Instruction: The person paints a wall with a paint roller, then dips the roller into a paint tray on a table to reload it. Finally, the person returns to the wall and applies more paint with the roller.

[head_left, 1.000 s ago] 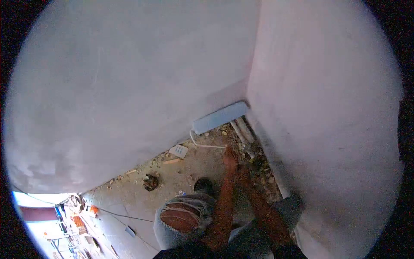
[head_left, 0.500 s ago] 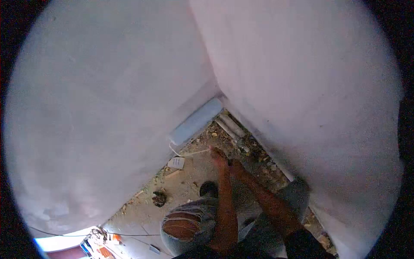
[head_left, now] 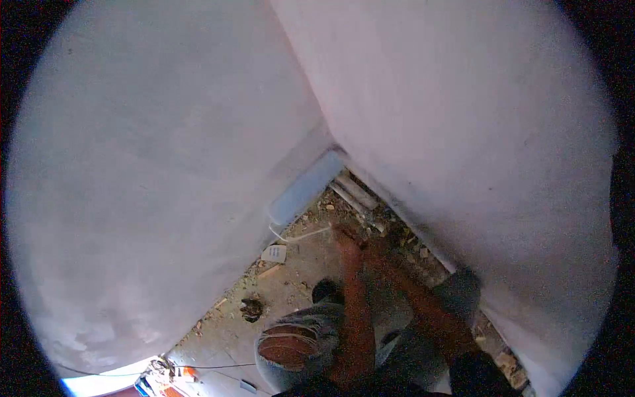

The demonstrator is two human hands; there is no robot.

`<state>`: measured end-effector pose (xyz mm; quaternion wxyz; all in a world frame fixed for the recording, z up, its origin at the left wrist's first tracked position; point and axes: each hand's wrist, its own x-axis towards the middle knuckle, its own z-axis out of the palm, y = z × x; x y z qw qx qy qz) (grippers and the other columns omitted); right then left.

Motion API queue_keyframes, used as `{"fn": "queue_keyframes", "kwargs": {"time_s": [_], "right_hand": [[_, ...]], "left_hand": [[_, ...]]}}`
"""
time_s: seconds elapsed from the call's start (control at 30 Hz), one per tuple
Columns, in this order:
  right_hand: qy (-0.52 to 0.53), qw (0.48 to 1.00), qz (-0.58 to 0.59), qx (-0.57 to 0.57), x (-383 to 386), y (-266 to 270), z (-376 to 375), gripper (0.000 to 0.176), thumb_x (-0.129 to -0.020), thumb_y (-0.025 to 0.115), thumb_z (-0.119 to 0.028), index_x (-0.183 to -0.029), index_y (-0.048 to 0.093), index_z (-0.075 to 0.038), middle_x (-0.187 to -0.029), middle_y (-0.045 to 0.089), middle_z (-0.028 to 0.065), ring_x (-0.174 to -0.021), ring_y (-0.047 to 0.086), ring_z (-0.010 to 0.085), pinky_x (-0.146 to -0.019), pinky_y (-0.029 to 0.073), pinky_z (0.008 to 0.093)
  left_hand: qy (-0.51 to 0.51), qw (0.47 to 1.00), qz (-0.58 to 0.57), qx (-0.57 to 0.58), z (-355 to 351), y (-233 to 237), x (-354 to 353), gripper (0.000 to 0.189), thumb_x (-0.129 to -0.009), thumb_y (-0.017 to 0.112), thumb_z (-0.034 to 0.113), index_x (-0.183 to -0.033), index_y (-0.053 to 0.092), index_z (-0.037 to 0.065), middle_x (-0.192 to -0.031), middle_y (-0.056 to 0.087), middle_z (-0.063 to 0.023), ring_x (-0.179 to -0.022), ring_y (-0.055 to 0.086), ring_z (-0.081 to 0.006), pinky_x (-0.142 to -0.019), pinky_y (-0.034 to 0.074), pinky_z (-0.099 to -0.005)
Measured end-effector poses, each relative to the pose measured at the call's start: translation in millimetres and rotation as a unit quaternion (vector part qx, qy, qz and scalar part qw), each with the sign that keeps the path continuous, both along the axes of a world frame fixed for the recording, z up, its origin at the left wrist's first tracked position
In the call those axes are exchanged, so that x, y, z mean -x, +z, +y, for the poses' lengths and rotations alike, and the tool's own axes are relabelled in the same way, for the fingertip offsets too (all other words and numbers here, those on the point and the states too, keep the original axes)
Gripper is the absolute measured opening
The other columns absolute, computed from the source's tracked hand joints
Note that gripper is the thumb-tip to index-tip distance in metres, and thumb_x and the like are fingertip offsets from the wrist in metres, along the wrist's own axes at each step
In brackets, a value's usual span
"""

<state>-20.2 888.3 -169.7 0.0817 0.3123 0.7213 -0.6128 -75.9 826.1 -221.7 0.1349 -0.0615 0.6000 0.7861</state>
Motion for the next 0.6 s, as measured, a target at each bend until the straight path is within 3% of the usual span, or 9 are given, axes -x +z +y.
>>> {"fn": "queue_keyframes", "kwargs": {"time_s": [0.07, 0.17, 0.23, 0.33, 0.4, 0.5, 0.6], "right_hand": [[-0.002, 1.0, 0.006, -0.008, 13, 3, 5, 0.025, -0.083, 0.052, -0.025, -0.086, 0.055, -0.001, -0.071, 0.056, 0.0139, -0.062, 0.054, 0.0248, -0.056, 0.043, 0.0369], [-0.009, 1.0, 0.019, -0.015, 42, 5, 7, 0.024, -0.083, 0.052, -0.025, -0.086, 0.055, -0.001, -0.071, 0.056, 0.0136, -0.062, 0.054, 0.0245, -0.056, 0.043, 0.0368], [-0.011, 1.0, 0.016, -0.013, 50, 4, 3, 0.024, -0.083, 0.052, -0.025, -0.086, 0.055, -0.001, -0.071, 0.056, 0.0134, -0.062, 0.054, 0.0243, -0.055, 0.043, 0.0366], [-0.023, 1.0, 0.007, -0.015, 35, 0, -4, 0.024, -0.083, 0.052, -0.025, -0.086, 0.055, -0.001, -0.07, 0.056, 0.0132, -0.062, 0.054, 0.0241, -0.055, 0.043, 0.0364], [-0.031, 0.999, -0.001, -0.02, 19, -1, -6, 0.024, -0.083, 0.052, -0.025, -0.086, 0.055, -0.001, -0.07, 0.056, 0.013, -0.061, 0.054, 0.0239, -0.055, 0.043, 0.0363], [-0.045, 0.998, -0.008, -0.033, 9, 4, -1, 0.024, -0.083, 0.052, -0.025, -0.086, 0.055, -0.002, -0.07, 0.055, 0.0128, -0.061, 0.054, 0.0236, -0.055, 0.043, 0.0361], [-0.053, 0.997, -0.002, -0.047, 8, 12, 6, 0.023, -0.083, 0.052, -0.025, -0.086, 0.055, -0.002, -0.07, 0.055, 0.0125, -0.061, 0.054, 0.0233, -0.054, 0.043, 0.0359]], "left_hand": [[0.073, 0.994, -0.04, -0.076, 16, 49, 19, 0.043, -0.091, 0.035, 0.045, -0.064, 0.044, 0.012, -0.055, 0.038, 0.0006, -0.047, 0.036, -0.0099, -0.043, 0.03, -0.0262], [0.11, 0.993, 0.031, -0.008, 28, 121, 54, 0.043, -0.091, 0.035, 0.045, -0.062, 0.041, 0.013, -0.051, 0.035, 0.0017, -0.042, 0.033, -0.0105, -0.04, 0.028, -0.0261], [0.102, 0.992, 0.054, 0.048, 16, 115, 48, 0.043, -0.091, 0.036, 0.044, -0.061, 0.039, 0.014, -0.048, 0.034, 0.002, -0.04, 0.031, -0.0104, -0.038, 0.026, -0.0259], [0.067, 0.996, -0.05, -0.01, 10, 11, 33, 0.041, -0.091, 0.037, 0.042, -0.06, 0.038, 0.014, -0.047, 0.035, 0.0013, -0.04, 0.032, -0.0102, -0.038, 0.026, -0.0259], [0.002, 0.975, -0.2, -0.094, 2, -55, 18, 0.04, -0.091, 0.037, 0.04, -0.062, 0.039, 0.013, -0.05, 0.038, 0.0002, -0.043, 0.035, -0.01, -0.04, 0.028, -0.0261], [0.05, 0.958, -0.187, -0.212, 17, -14, 15, 0.041, -0.092, 0.036, 0.04, -0.062, 0.039, 0.011, -0.054, 0.04, -0.0011, -0.046, 0.037, -0.0098, -0.042, 0.029, -0.0266], [-0.006, 0.977, -0.09, -0.193, 27, -16, 8, 0.044, -0.092, 0.035, 0.042, -0.062, 0.038, 0.009, -0.055, 0.039, -0.0014, -0.049, 0.036, -0.0109, -0.046, 0.03, -0.0281]]}}
